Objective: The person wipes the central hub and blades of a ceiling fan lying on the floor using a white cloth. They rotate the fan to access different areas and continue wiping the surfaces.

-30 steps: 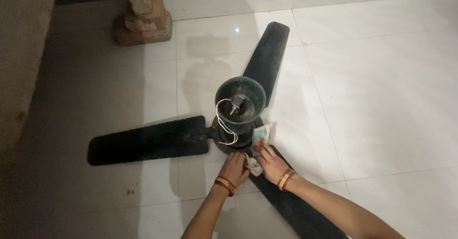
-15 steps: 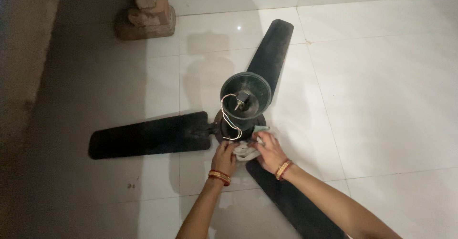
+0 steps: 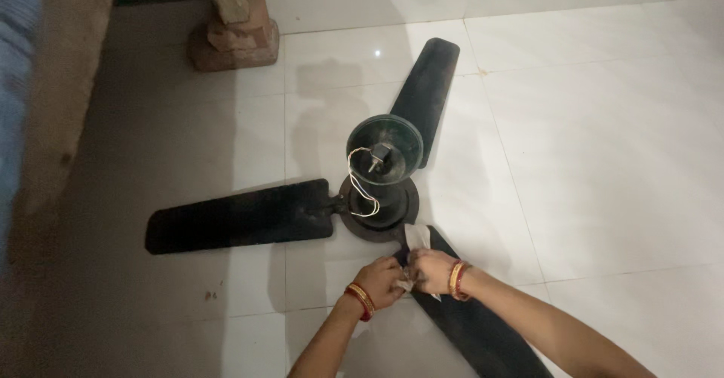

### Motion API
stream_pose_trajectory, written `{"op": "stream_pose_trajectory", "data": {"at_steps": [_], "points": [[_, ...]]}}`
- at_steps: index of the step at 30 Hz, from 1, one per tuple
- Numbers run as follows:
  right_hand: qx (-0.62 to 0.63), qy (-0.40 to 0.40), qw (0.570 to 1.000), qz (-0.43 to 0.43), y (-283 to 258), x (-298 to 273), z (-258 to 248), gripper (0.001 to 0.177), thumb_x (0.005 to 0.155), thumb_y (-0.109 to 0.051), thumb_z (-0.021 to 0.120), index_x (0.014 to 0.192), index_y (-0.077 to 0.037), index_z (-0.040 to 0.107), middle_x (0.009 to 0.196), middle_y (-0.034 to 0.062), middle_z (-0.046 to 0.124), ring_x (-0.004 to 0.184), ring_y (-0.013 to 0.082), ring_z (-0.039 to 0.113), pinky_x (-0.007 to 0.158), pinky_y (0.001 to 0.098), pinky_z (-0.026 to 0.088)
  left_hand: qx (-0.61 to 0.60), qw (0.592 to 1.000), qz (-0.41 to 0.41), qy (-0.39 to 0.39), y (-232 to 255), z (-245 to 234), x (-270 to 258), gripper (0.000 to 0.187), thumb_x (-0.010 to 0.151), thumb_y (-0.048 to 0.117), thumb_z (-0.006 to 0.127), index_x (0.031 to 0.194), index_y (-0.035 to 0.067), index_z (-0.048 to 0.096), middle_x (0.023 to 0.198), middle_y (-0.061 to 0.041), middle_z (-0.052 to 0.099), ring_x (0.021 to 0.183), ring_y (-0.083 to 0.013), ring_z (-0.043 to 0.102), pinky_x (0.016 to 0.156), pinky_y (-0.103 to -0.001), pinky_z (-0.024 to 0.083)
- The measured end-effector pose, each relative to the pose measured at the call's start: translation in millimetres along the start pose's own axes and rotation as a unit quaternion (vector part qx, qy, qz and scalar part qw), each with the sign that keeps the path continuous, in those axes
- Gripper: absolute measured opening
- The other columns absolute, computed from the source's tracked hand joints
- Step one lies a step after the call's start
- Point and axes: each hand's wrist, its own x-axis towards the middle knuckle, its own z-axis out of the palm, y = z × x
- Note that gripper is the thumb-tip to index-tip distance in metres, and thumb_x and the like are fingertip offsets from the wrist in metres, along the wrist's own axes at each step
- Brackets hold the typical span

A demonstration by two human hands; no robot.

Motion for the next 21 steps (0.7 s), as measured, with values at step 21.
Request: {"op": "stream_pose_trajectory", "data": {"at_steps": [21], "points": [[-0.06, 0.04, 0.987, 0.141, 47.5, -0.2, -16.5, 0.023, 0.081, -0.012, 0.068, 0.102, -0.013, 0.076, 0.118, 0.0106, 0.066, 0.12, 0.0304, 0.063, 0.111, 0.0402, 0.048, 0.001, 0.987, -0.088, 0.132, -18.9, 11.1, 35.2, 0.014, 0.08, 0.004, 0.068, 0.088, 0.007, 0.079, 0.115, -0.008, 0.065, 0.118, -0.0285, 0.057, 0.102, -0.039, 0.048]]}}
